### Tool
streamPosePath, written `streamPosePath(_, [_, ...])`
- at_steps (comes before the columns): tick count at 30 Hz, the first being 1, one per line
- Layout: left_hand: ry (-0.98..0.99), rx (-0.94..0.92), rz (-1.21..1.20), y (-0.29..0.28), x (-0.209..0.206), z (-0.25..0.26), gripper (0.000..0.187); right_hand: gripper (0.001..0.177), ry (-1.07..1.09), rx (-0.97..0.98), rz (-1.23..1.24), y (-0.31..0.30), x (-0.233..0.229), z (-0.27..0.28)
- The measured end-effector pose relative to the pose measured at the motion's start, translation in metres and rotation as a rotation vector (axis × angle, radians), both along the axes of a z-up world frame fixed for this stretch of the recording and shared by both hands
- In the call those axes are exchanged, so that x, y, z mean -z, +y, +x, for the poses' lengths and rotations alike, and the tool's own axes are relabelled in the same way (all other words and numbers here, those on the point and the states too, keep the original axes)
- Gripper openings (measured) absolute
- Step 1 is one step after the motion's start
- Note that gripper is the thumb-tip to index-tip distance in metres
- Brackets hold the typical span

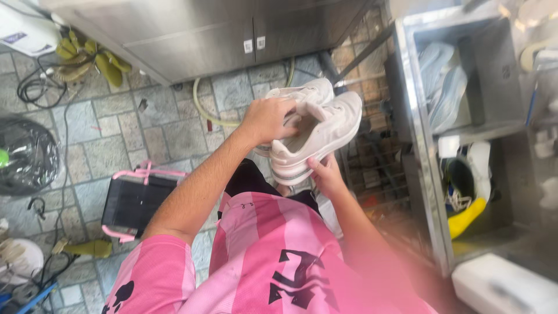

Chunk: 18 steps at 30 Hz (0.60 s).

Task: The person cleans a pair of beige sneakers using a pressure washer and a cleaning solution in a metal sink. They then place the shoes on a rotating brush machine and later rinse a pair of black and yellow sneakers with the pressure washer.

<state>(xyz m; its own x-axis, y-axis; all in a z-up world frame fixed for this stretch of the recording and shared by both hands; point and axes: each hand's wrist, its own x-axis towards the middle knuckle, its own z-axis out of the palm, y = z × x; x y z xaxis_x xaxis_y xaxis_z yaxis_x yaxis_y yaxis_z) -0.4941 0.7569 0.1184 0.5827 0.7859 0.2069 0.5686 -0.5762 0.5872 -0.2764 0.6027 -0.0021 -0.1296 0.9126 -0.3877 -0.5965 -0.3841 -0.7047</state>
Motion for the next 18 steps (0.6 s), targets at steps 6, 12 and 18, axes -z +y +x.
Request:
streamPosePath(6, [0.047,0.295,0.159,0.165,-0.011,0.02,0.024,0.073,-0.072,0.031,0.253,0.122,0.005,0.001])
streamPosePath(12, [0.035,0.58,0.597,0.363,-0.049,0.053,0.015,0.085,-0.223,0.122,0.326,0.246,-0.036,0.006])
streamPosePath(18, [-0.046,0.683,0.582,0.548,-0.035,0.093,0.007,0.076,-0.24,0.215,0.261,0.288,-0.037,0.026])
